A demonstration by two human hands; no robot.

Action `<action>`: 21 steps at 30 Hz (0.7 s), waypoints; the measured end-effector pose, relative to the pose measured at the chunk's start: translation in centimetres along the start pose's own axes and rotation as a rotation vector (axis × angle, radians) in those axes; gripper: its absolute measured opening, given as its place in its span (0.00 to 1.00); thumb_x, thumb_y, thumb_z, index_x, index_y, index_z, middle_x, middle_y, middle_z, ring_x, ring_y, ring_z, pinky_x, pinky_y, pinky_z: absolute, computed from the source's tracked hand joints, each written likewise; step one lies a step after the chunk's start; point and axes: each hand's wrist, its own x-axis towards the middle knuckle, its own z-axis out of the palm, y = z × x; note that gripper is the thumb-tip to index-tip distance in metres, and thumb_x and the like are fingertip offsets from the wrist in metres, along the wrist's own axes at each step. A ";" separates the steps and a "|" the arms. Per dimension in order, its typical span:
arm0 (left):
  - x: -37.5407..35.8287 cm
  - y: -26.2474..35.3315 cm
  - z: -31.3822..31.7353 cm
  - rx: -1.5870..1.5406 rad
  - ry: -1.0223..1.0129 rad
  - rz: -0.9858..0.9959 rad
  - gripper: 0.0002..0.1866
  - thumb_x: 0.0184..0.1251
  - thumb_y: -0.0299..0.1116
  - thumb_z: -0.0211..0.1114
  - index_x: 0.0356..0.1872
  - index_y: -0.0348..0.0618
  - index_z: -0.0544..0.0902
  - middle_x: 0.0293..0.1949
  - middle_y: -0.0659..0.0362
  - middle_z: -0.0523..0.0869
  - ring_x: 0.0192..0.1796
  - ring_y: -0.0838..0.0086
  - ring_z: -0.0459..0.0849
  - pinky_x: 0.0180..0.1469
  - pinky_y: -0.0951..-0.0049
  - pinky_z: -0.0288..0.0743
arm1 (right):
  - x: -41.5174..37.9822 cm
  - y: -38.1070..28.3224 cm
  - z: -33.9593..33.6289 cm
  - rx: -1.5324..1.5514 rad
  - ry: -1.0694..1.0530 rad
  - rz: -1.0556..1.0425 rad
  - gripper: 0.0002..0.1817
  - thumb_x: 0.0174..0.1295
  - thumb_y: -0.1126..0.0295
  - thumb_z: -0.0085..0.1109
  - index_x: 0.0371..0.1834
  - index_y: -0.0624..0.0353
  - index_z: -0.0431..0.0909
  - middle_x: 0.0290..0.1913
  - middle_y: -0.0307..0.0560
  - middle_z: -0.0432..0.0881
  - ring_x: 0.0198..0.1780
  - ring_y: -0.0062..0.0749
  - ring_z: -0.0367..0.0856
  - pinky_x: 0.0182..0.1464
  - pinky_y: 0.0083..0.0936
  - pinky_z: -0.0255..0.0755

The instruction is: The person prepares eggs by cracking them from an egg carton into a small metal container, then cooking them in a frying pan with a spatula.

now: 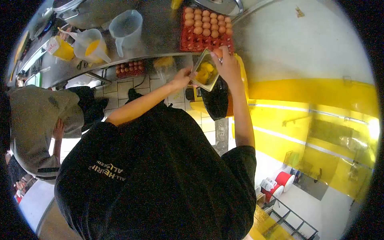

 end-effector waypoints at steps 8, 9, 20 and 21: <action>-0.5 0.4 -2.2 0.007 0.052 0.007 0.13 0.73 0.37 0.54 0.48 0.37 0.72 0.38 0.58 0.78 0.35 0.74 0.83 0.34 0.76 0.82 | -3.5 10.1 7.0 0.254 0.055 0.270 0.27 0.56 0.60 0.65 0.55 0.59 0.69 0.49 0.63 0.78 0.47 0.55 0.80 0.46 0.40 0.74; -0.7 0.4 -2.5 0.004 0.053 -0.005 0.13 0.73 0.36 0.54 0.48 0.37 0.71 0.38 0.58 0.77 0.34 0.75 0.82 0.34 0.76 0.82 | -3.9 10.6 8.4 0.059 0.008 0.343 0.31 0.55 0.60 0.66 0.59 0.59 0.65 0.55 0.67 0.72 0.49 0.58 0.78 0.48 0.42 0.73; -4.0 3.5 -5.1 -0.006 0.122 -0.079 0.17 0.72 0.38 0.56 0.52 0.34 0.70 0.40 0.58 0.75 0.30 0.74 0.81 0.33 0.75 0.79 | 7.0 8.8 8.7 0.034 0.166 0.206 0.22 0.58 0.65 0.59 0.55 0.53 0.70 0.53 0.58 0.73 0.54 0.54 0.74 0.53 0.45 0.70; -4.1 3.7 -5.2 0.008 0.124 -0.073 0.17 0.72 0.38 0.56 0.52 0.34 0.70 0.40 0.58 0.75 0.30 0.74 0.81 0.33 0.75 0.79 | 8.6 8.4 8.9 0.050 0.216 0.064 0.18 0.57 0.68 0.59 0.51 0.54 0.73 0.50 0.55 0.75 0.50 0.51 0.76 0.51 0.42 0.72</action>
